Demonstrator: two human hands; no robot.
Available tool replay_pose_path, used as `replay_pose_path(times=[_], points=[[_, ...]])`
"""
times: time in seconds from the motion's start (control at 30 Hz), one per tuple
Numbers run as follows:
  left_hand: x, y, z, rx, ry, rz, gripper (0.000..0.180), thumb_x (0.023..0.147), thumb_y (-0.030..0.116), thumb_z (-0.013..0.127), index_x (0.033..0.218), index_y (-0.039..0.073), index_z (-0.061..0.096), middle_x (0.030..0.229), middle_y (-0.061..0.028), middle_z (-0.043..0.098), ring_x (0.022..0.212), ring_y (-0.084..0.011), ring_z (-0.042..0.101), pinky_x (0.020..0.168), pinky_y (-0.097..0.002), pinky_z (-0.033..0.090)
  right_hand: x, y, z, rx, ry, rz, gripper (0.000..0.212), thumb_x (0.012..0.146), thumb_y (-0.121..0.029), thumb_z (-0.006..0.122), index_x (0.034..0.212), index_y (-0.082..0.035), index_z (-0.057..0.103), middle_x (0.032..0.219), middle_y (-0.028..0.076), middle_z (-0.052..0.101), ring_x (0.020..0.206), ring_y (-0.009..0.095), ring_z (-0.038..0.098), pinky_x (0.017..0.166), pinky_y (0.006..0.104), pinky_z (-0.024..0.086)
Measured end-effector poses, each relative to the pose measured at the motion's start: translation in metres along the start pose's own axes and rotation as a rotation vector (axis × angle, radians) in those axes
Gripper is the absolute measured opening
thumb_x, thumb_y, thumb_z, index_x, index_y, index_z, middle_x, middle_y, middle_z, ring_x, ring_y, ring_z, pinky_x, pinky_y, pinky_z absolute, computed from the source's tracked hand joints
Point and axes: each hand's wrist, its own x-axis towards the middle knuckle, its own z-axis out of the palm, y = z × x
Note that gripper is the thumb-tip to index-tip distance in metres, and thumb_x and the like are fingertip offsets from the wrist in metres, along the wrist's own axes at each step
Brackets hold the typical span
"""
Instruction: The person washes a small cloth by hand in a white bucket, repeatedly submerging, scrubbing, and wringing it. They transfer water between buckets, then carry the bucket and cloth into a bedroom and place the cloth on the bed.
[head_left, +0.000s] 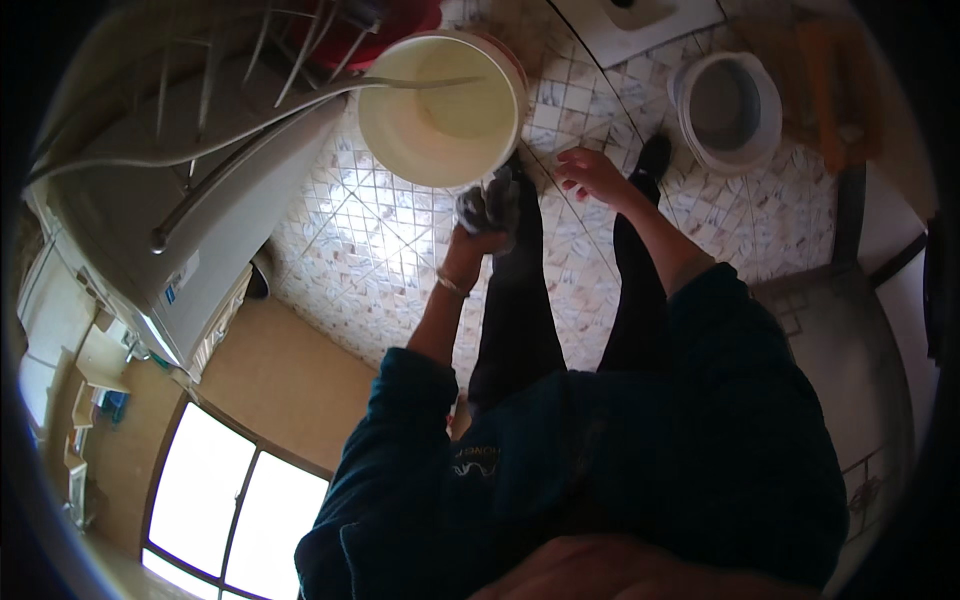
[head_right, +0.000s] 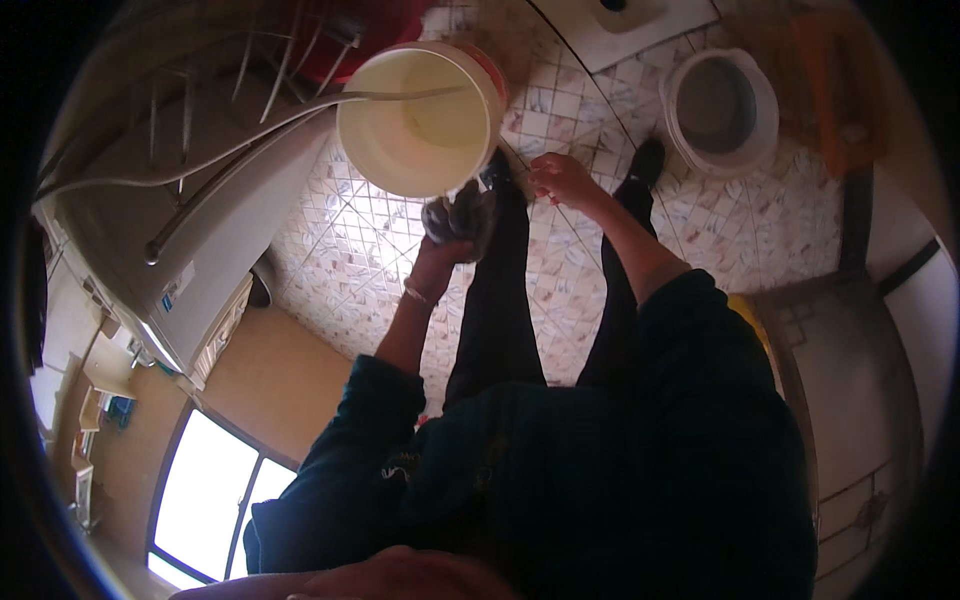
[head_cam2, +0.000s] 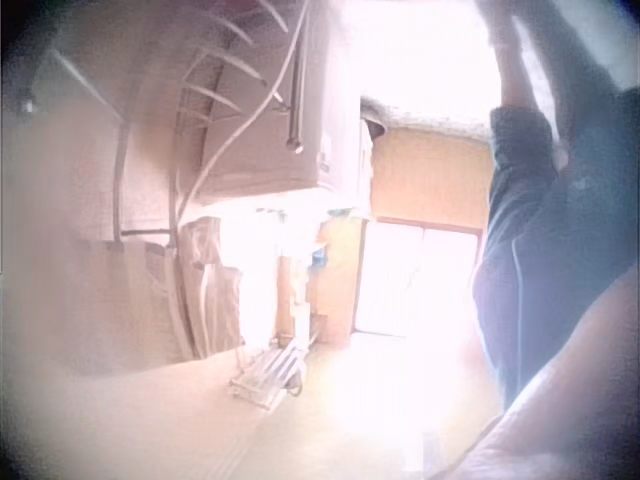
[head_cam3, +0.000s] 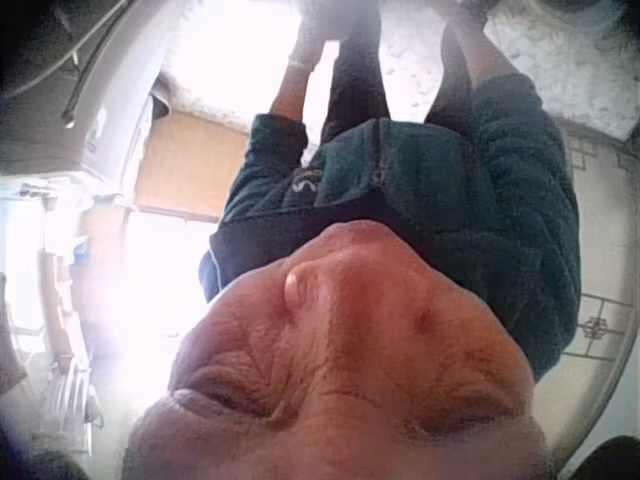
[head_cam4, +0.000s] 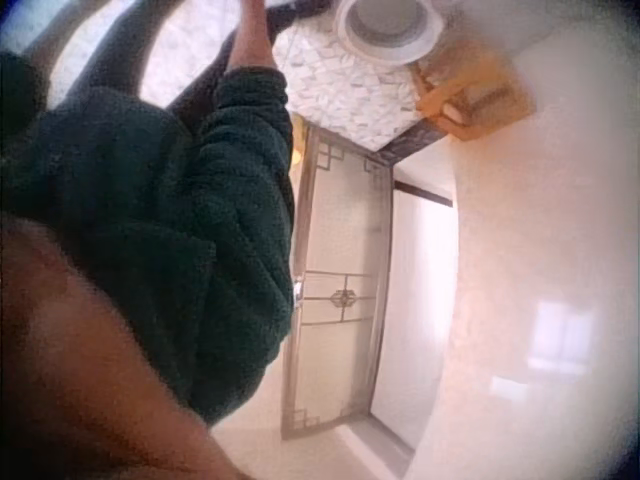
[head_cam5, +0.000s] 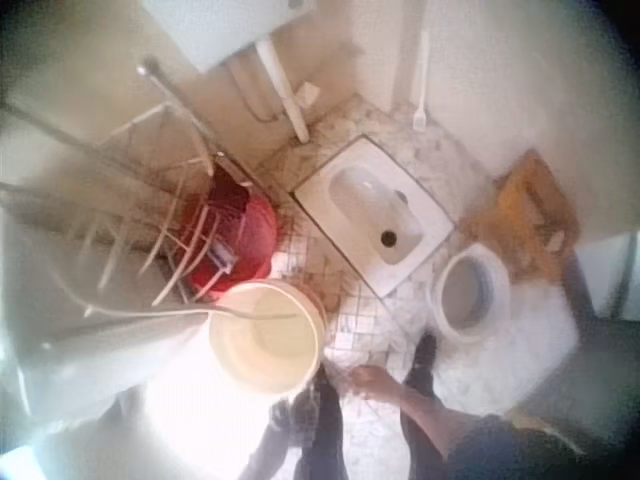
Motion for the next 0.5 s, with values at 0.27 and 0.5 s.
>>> replay_pose_path(times=[0.27,0.5], points=[[0.019,-0.019,0.111,-0.319,-0.160,-0.016,0.065,0.070,-0.008,0.050,0.132,0.007,0.036,0.124,-0.0098,0.048,0.114,-0.0250,0.048,0.094,-0.0345,0.042,-0.069,0.039,-0.009,0.766,-0.020,-0.268,0.043,0.087,-0.025,0.060,0.124,-0.007,0.051,0.105,0.006,0.061,0.084,0.011,0.058,0.066,0.0214,0.044],[0.055,-0.024,0.113,0.448,-0.005,0.266,0.025,0.083,0.006,0.054,0.108,0.004,0.057,0.107,-0.0076,0.053,0.095,-0.0180,0.058,0.073,-0.0285,0.051,-0.125,0.048,-0.050,0.583,-0.017,-0.105,0.026,0.091,-0.026,0.053,0.100,-0.003,0.063,0.085,0.000,0.061,0.073,0.007,0.053,0.064,0.0233,0.042]])
